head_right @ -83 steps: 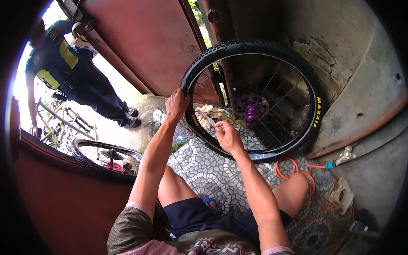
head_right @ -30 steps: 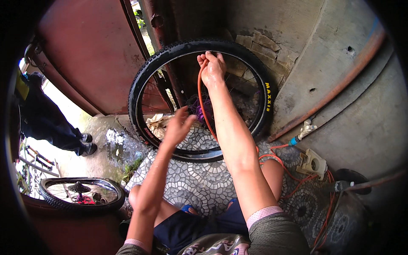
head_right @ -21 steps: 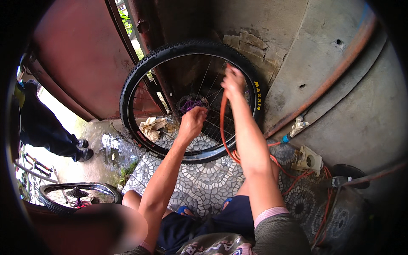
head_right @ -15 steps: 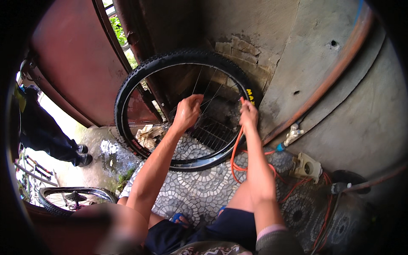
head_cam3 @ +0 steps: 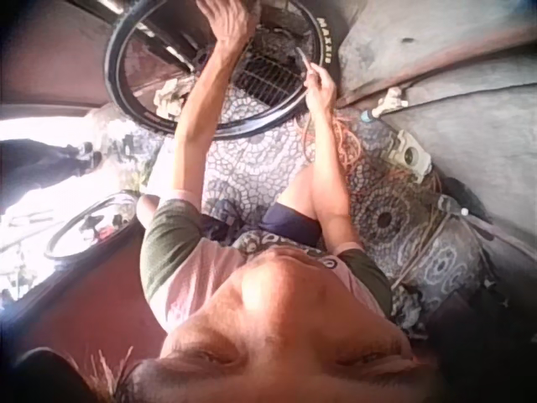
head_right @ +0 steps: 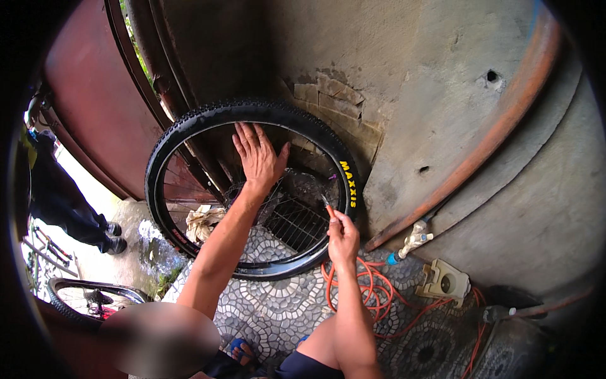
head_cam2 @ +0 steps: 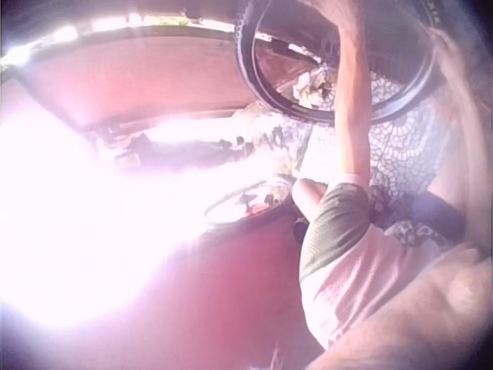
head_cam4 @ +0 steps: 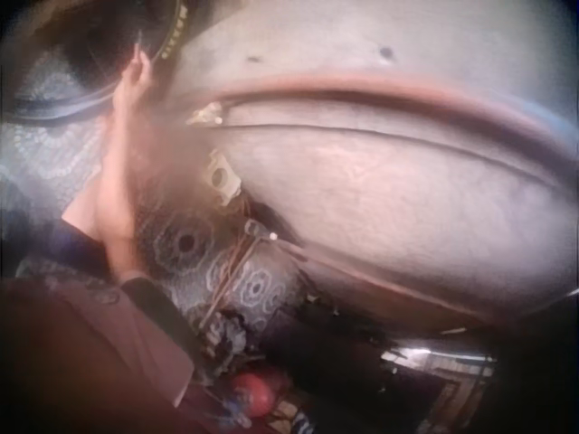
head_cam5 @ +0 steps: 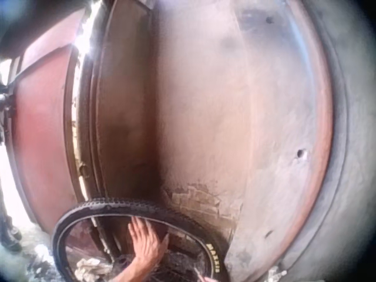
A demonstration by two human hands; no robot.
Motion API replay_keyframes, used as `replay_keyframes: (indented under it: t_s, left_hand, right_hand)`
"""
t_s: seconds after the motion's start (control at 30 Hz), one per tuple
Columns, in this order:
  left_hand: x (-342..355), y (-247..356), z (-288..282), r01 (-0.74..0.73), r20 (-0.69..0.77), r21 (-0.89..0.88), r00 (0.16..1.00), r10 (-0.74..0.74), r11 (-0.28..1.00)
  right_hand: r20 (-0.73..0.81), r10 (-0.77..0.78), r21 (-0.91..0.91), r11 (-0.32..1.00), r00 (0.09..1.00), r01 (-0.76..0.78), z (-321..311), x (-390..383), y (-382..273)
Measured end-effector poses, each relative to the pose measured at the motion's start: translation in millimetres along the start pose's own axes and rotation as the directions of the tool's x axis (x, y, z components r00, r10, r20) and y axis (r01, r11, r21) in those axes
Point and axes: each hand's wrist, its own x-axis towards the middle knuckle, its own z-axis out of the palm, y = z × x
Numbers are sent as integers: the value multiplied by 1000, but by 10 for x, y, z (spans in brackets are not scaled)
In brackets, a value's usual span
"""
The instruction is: The person sits on the floor and uses a red air hose to inflate a bicycle tire mounted on a wheel. They repeatedly attach and detach the hose from the valve, checking the tire pressure and adjusting the fit of the tire on the rim.
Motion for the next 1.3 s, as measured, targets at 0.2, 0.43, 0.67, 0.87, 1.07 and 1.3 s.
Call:
replay_keyframes:
  t_s: [0.2, 0.43, 0.67, 0.87, 1.07, 1.3]
  left_hand:
    - [-399, 446, 413, -531, 594, -65, 660, 460, 845]
    - [151, 131, -69, -366, 321, 137, 896, 308, 921]
    - [46, 482, 206, -44, 154, 192, 988, 14, 980]
    - [-464, 538, 530, -160, 298, -164, 933, 204, 973]
    - [-167, 500, 102, -24, 154, -465, 982, 108, 885]
    - [-1082, 648, 676, -365, 520, -165, 757, 395, 916]
  right_hand:
    - [121, 49, 346, 934, 991, -88, 558, 95, -565]
    - [117, 104, 270, 954, 988, -132, 106, 245, -376]
    - [152, 139, 361, 914, 978, -186, 155, 206, -527]
    - [245, -54, 352, 935, 968, -37, 560, 64, -459]
    - [102, 8, 402, 914, 995, -48, 281, 217, -503]
    - [100, -48, 436, 900, 994, 0, 332, 130, -433]
